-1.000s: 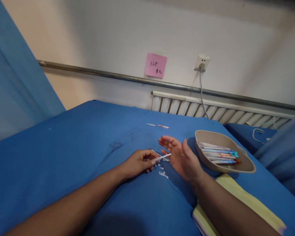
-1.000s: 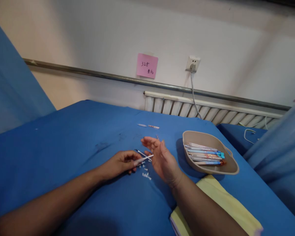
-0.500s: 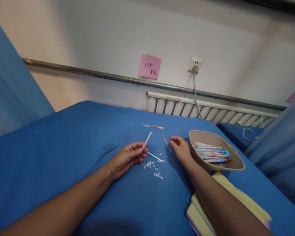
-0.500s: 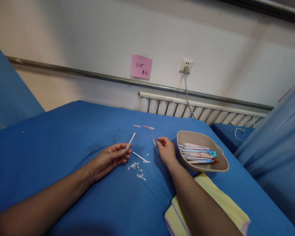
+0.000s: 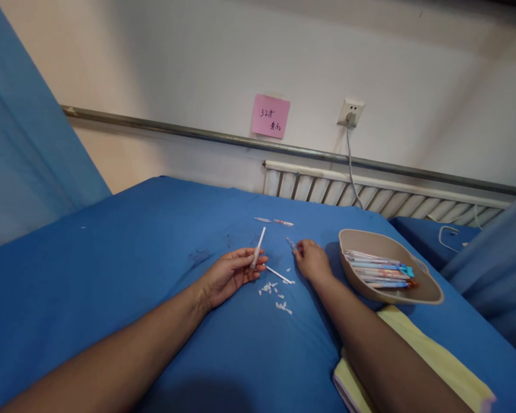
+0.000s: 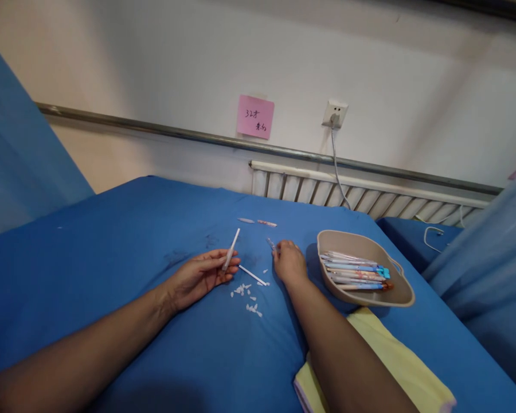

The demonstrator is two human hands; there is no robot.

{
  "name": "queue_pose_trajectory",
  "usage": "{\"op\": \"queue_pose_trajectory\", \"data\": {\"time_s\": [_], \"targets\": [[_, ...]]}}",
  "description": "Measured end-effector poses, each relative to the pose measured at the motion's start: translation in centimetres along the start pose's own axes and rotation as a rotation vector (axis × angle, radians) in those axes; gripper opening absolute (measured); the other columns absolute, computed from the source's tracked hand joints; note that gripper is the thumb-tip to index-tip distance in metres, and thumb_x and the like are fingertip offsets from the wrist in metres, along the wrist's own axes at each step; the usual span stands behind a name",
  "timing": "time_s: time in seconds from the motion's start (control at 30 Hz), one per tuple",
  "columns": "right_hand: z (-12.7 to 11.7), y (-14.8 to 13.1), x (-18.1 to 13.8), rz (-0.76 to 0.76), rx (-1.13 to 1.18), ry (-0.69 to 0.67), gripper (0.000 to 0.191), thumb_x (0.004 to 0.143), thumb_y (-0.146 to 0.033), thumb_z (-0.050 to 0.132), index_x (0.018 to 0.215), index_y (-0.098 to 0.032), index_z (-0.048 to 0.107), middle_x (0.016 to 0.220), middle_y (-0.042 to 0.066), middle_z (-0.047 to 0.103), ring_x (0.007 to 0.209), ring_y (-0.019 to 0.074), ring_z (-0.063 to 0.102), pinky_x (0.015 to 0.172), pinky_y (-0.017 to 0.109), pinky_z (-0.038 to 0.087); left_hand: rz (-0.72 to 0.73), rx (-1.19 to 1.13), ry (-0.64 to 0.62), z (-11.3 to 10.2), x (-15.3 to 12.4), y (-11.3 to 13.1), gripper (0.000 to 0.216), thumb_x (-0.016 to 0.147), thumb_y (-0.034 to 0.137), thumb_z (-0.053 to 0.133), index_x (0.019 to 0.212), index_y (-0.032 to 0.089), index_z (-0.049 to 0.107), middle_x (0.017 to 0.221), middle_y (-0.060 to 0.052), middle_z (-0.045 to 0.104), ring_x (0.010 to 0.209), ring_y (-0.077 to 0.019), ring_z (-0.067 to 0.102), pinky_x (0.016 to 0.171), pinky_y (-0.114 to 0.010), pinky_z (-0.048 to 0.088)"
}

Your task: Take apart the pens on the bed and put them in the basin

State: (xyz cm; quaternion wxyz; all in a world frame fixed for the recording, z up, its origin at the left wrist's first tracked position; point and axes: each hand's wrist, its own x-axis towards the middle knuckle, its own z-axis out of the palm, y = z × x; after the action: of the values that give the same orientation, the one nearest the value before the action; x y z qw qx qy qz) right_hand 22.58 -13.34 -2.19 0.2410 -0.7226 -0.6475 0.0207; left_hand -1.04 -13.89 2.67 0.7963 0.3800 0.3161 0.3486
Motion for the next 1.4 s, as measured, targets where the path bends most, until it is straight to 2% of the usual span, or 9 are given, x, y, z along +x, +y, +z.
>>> {"op": "queue_pose_trajectory", "data": {"time_s": [0.17,0.23,0.33,0.43,0.53,0.6,1.0,1.23,1.4], "targets": [[0.1,0.5,-0.1,0.006,0.094,0.023,0.019,0.084,-0.026,0.049,0.094,-0.016,0.061,0.091,0.01,0.064,0.084,0.0209,0.057,0.074,0.031,0.04,-0.001,0.005,0.018,0.0,0.0,0.0,0.017,0.079,0.012,0.063,0.095,0.013,0.062,0.094,-0.01,0.068,0.076,-0.0139,0.065,0.07,-0.025,0.053],[0.2,0.6,0.0,0.048,0.291,0.055,0.017,0.083,-0.029,0.049,0.09,-0.017,0.06,0.087,0.007,0.063,0.079,0.0187,0.057,0.071,0.029,0.04,0.01,0.02,0.041,0.0,0.0,0.0,0.017,0.077,0.011,0.064,0.094,0.014,0.061,0.091,-0.008,0.068,0.072,-0.0127,0.064,0.068,-0.024,0.052],[-0.1,0.7,-0.1,0.113,0.741,0.082,0.022,0.082,-0.039,0.049,0.083,-0.018,0.056,0.071,0.001,0.059,0.064,0.0153,0.053,0.061,0.026,0.04,0.037,0.089,0.086,-0.2,0.1,0.1,0.019,0.074,0.012,0.067,0.092,0.014,0.061,0.085,-0.005,0.067,0.066,-0.0104,0.062,0.064,-0.022,0.05],[-0.8,0.4,-0.4,0.131,1.13,-0.006,0.03,0.077,-0.048,0.055,0.08,-0.019,0.056,0.06,-0.004,0.051,0.052,0.0117,0.046,0.051,0.023,0.035,0.082,0.177,0.115,-0.6,0.3,0.2,0.022,0.073,0.019,0.069,0.093,0.014,0.062,0.08,-0.003,0.064,0.061,-0.0084,0.058,0.059,-0.02,0.047],[-1.5,-0.1,-0.8,0.153,1.365,-0.096,0.031,0.072,-0.048,0.062,0.082,-0.019,0.057,0.06,-0.004,0.05,0.05,0.0096,0.044,0.05,0.022,0.033,0.136,0.255,0.124,-1.0,0.5,0.3,0.025,0.073,0.025,0.069,0.094,0.014,0.062,0.075,-0.001,0.06,0.055,-0.0071,0.053,0.053,-0.019,0.043],[-1.8,-0.3,-1.0,0.164,1.432,-0.118,0.03,0.071,-0.046,0.064,0.082,-0.018,0.059,0.059,-0.005,0.05,0.05,0.009,0.043,0.049,0.022,0.032,0.159,0.311,0.124,-1.2,0.6,0.4,0.026,0.072,0.028,0.069,0.094,0.014,0.063,0.072,0.0,0.057,0.054,-0.0068,0.05,0.052,-0.019,0.041],[-2.3,-0.5,-1.0,0.099,1.341,-0.092,0.028,0.073,-0.046,0.061,0.082,-0.019,0.06,0.055,-0.005,0.048,0.049,0.0096,0.041,0.05,0.023,0.031,0.172,0.493,0.124,-1.3,0.7,0.3,0.026,0.073,0.031,0.065,0.093,0.014,0.063,0.07,0.002,0.054,0.054,-0.0069,0.049,0.053,-0.02,0.038],[-2.4,-1.7,-1.4,-0.004,1.18,-0.11,0.028,0.074,-0.046,0.06,0.08,-0.019,0.058,0.057,-0.004,0.051,0.051,0.0099,0.044,0.051,0.023,0.034,0.184,0.637,0.112,-0.7,0.3,0.3,0.031,0.072,0.037,0.065,0.093,0.014,0.066,0.062,0.003,0.054,0.053,-0.0082,0.047,0.053,-0.02,0.037],[-1.9,-2.8,-2.5,-0.071,1.036,-0.178,0.024,0.075,-0.042,0.06,0.081,-0.02,0.057,0.058,-0.004,0.052,0.052,0.0106,0.047,0.052,0.023,0.038,0.184,0.707,0.073,-0.4,0.0,0.1,0.032,0.073,0.038,0.064,0.095,0.014,0.067,0.064,0.002,0.058,0.056,-0.0089,0.05,0.054,-0.021,0.036]]}}
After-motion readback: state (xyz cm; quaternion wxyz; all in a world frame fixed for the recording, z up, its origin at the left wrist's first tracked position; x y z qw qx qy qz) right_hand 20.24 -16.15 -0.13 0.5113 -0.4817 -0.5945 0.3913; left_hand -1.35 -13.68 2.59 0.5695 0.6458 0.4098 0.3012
